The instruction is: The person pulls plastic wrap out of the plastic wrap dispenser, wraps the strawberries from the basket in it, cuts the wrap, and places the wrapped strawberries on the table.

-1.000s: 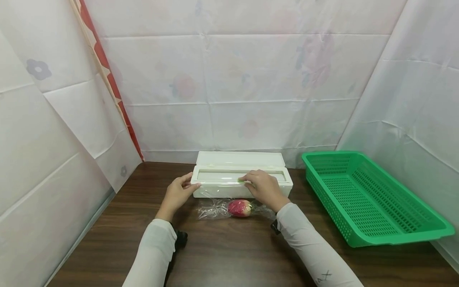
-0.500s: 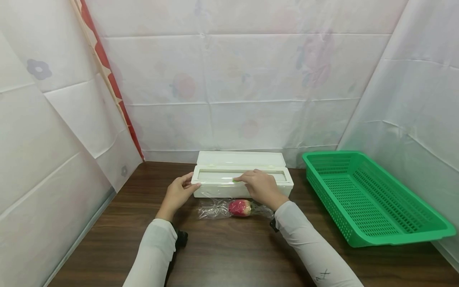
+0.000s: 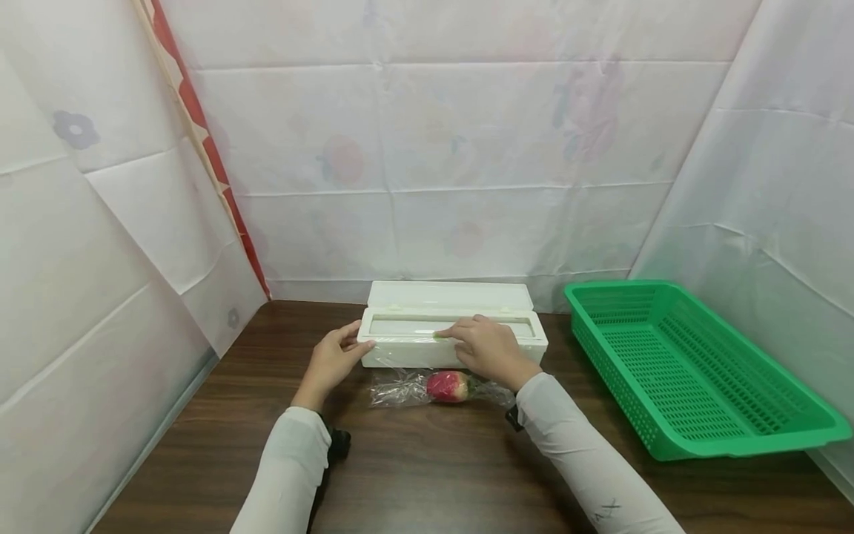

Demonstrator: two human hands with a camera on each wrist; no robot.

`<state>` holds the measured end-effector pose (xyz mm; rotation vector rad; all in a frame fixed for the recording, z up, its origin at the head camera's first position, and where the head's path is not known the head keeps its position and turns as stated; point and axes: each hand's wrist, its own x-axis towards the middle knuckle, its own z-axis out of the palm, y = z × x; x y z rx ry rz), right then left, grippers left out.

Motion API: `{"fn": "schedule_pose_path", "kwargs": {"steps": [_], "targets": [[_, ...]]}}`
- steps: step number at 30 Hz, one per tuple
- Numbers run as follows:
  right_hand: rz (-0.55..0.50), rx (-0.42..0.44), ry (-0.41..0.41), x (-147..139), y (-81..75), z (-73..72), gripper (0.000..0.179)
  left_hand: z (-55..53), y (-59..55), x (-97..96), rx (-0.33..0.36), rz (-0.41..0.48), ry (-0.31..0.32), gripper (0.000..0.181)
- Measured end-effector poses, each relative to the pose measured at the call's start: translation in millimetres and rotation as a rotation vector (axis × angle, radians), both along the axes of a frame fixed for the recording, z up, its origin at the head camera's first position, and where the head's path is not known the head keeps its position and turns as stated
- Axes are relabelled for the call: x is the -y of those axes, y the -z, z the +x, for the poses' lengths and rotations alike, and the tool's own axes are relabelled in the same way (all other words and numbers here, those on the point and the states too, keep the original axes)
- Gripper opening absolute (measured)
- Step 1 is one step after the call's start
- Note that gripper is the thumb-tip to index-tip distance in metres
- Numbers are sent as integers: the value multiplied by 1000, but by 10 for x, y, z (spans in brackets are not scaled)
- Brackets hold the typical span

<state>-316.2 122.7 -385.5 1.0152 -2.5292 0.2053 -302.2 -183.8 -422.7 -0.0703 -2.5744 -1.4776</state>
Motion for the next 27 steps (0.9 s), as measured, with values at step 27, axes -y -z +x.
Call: {"fn": "schedule_pose_path", "kwargs": {"steps": [27], "targets": [[-171, 161, 101, 314, -59, 39, 20, 16, -15, -23, -13, 24, 3, 63]]}}
